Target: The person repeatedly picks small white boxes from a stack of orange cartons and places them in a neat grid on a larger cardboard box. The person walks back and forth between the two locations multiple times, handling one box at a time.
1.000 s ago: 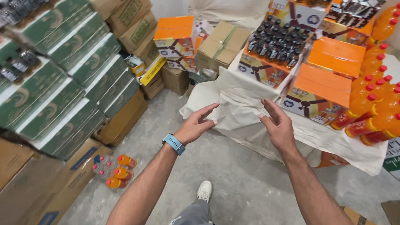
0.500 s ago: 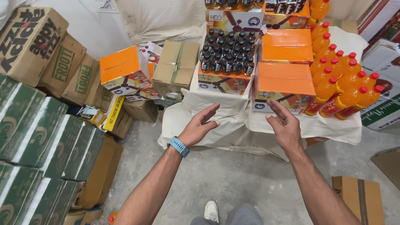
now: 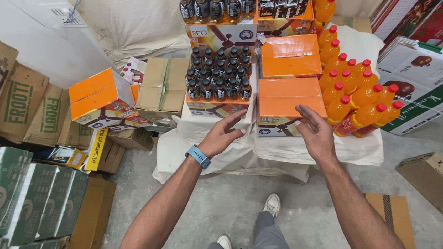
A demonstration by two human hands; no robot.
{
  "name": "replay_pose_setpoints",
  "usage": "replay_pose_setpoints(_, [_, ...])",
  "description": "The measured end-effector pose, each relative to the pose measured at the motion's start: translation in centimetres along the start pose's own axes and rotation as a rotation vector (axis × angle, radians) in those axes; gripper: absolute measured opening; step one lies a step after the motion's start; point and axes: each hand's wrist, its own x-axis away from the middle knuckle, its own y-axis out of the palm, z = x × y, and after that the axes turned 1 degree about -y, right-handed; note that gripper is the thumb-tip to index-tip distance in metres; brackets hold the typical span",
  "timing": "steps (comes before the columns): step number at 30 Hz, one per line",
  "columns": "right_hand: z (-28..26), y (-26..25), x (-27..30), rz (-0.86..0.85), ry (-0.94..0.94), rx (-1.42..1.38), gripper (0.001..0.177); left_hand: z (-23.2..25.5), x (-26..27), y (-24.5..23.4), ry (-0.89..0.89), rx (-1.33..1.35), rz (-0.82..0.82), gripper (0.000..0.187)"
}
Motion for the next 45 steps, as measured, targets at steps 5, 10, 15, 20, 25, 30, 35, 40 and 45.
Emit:
replay_pose_setpoints(5, [0.1,-3.0,-6.3,-0.068,0.011,-0.002,0.056,0.0,-7.2,1.6,0.009,-0.005,0.026,0.067])
replay_pose_setpoints(10, [2.3,-5.9,-13.0,-0.134,0.052,0.003,0.057,-1.2,-14.3,3.2,-0.011,0.017,0.059,0.066])
replay_pose_setpoints(15, [3.7,-8.2,-17.9,-0.153,0.043,-0.017,0.057,-2.1,-19.3,4.4,-0.038,0.025,0.097,0.066])
replay_pose_setpoints(20, [6.4,-9.2,-22.0,-0.163,0.051,-0.045,0.059,-2.3,-23.1,4.8,-0.065,0.031,0.112,0.067])
replay_pose_setpoints(25, [7.7,-9.0,-24.9,-0.132,0.04,-0.062,0.058,-3.0,-27.0,4.1,-0.09,0.021,0.103,0.07])
replay_pose_setpoints(30, [8.7,-8.3,-27.6,-0.071,0.017,-0.068,0.059,-2.8,-29.8,2.7,-0.09,-0.006,0.102,0.071])
replay_pose_setpoints(35, [10.6,-7.2,-30.7,-0.047,0.009,-0.107,0.059,-2.7,-31.9,1.8,-0.125,-0.022,0.087,0.072])
replay_pose_setpoints(40, [11.2,-5.9,-32.9,-0.043,0.036,-0.115,0.058,-3.2,-33.3,1.6,-0.198,-0.079,0.084,0.071])
replay_pose_setpoints(45, [13.7,-4.5,-35.8,-0.105,0.083,-0.118,0.058,-3.3,-34.6,2.1,-0.243,-0.084,0.129,0.081])
